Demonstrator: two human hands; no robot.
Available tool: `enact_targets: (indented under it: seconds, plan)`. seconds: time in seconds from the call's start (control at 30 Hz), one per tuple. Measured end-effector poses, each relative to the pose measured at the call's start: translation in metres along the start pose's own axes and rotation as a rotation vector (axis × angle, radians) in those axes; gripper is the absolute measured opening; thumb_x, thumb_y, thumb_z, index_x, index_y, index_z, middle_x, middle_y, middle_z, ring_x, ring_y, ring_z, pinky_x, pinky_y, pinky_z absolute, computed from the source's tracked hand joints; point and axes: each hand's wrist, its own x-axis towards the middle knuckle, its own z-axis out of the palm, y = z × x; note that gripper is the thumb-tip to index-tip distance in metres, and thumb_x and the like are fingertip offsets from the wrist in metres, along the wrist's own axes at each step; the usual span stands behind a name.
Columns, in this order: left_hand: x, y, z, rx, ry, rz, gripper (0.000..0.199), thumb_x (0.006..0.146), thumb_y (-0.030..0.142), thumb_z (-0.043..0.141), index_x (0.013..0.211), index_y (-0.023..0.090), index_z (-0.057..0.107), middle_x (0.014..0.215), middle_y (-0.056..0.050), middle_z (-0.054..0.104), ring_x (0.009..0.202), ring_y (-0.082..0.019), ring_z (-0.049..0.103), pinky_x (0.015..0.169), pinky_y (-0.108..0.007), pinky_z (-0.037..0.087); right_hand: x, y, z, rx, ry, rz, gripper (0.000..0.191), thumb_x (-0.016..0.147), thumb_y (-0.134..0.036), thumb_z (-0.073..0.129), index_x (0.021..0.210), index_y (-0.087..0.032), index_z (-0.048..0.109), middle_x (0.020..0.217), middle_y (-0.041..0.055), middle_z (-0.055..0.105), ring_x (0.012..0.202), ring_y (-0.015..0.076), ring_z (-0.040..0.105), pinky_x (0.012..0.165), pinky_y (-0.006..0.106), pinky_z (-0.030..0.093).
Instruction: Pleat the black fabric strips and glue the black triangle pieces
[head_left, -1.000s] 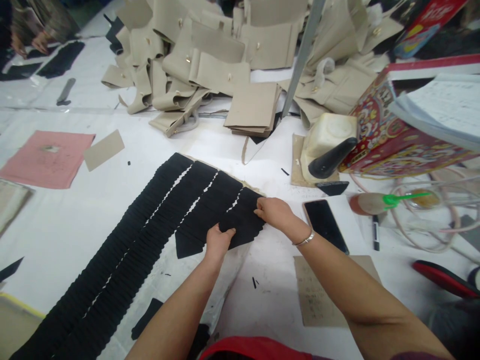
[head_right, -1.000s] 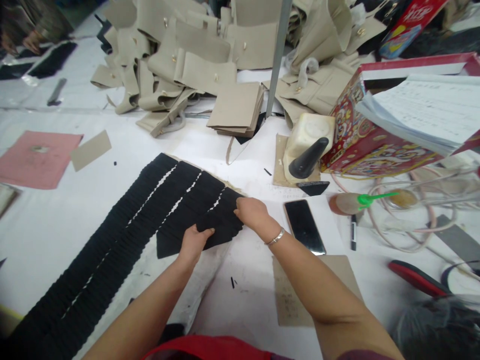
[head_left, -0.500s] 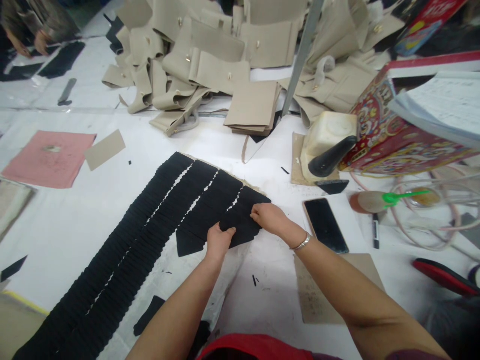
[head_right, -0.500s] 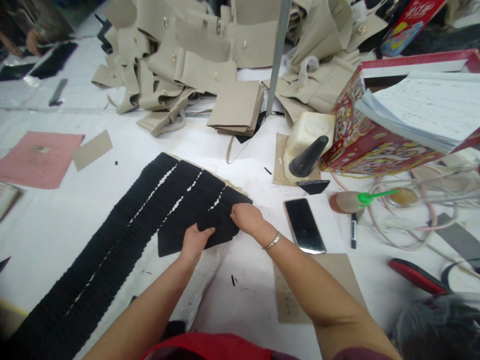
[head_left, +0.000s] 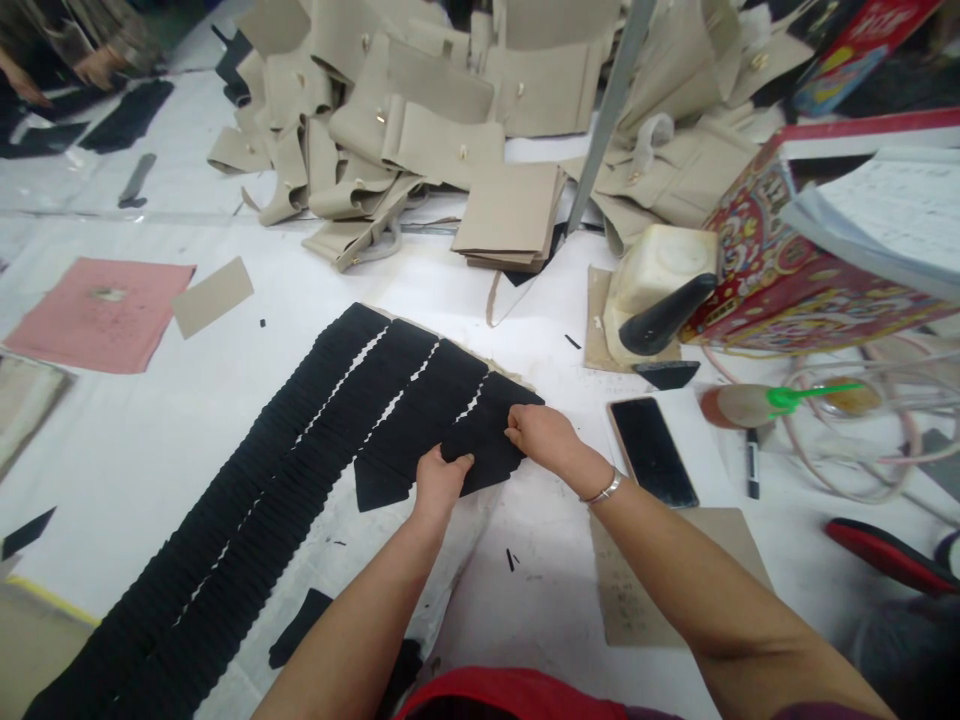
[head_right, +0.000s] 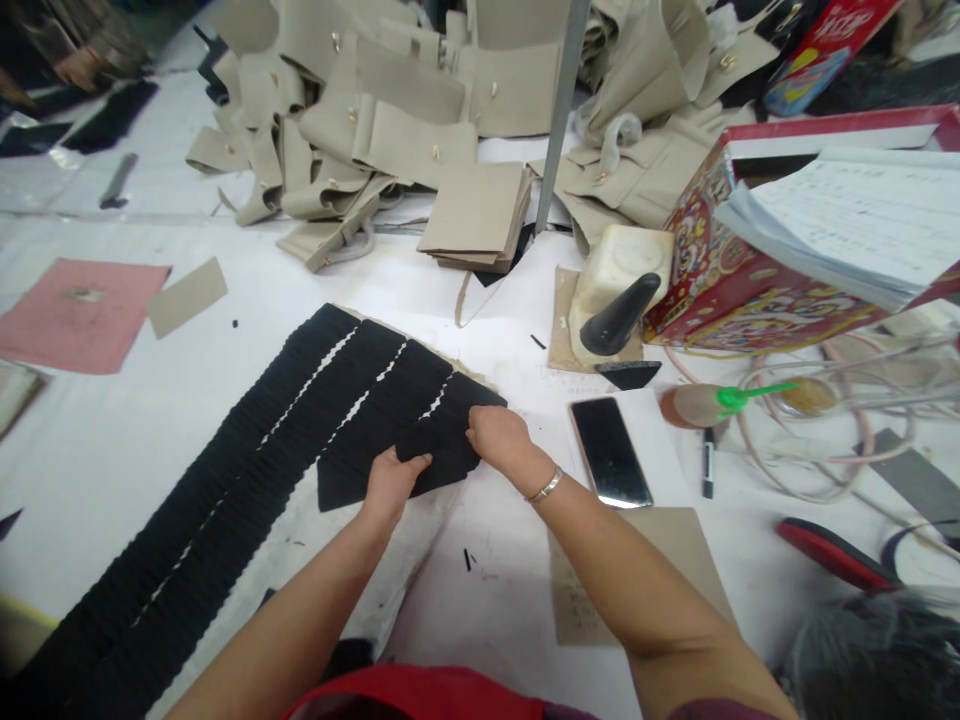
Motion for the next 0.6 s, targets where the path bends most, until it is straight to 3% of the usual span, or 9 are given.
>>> enact_targets:
  seconds: [0.23, 0.6]
  plan:
    - [0.0013, -0.0033, -0.0011, 0.018, 0.012, -0.003, 0.024, 0.058, 0.022, 0.068, 0.081, 0.013, 0.068, 0.078, -0.007, 0.07, 0.072, -0.021, 0.064, 0.07, -0.032, 0.05, 0.0044, -0.0052, 0.0038, 0.017, 0.028, -0.085, 0.018, 0.084, -0.03, 0.049, 0.091, -0.019, 0.061, 0.092, 0.0068, 0.066, 0.085, 0.0187, 0.06, 0.068, 0.025, 0.04]
    - [-0.0003, -0.0076, -0.0051, -0.011, 0.002, 0.031, 0.026, 0.059, 0.022, 0.068, 0.085, 0.014, 0.069, 0.082, -0.007, 0.07, 0.074, -0.021, 0.064, 0.072, -0.032, 0.05, 0.0048, -0.0108, 0.0039, -0.021, -0.007, -0.064, 0.021, 0.085, -0.031, 0.048, 0.092, -0.017, 0.061, 0.095, 0.0096, 0.066, 0.089, 0.0205, 0.061, 0.071, 0.027, 0.043]
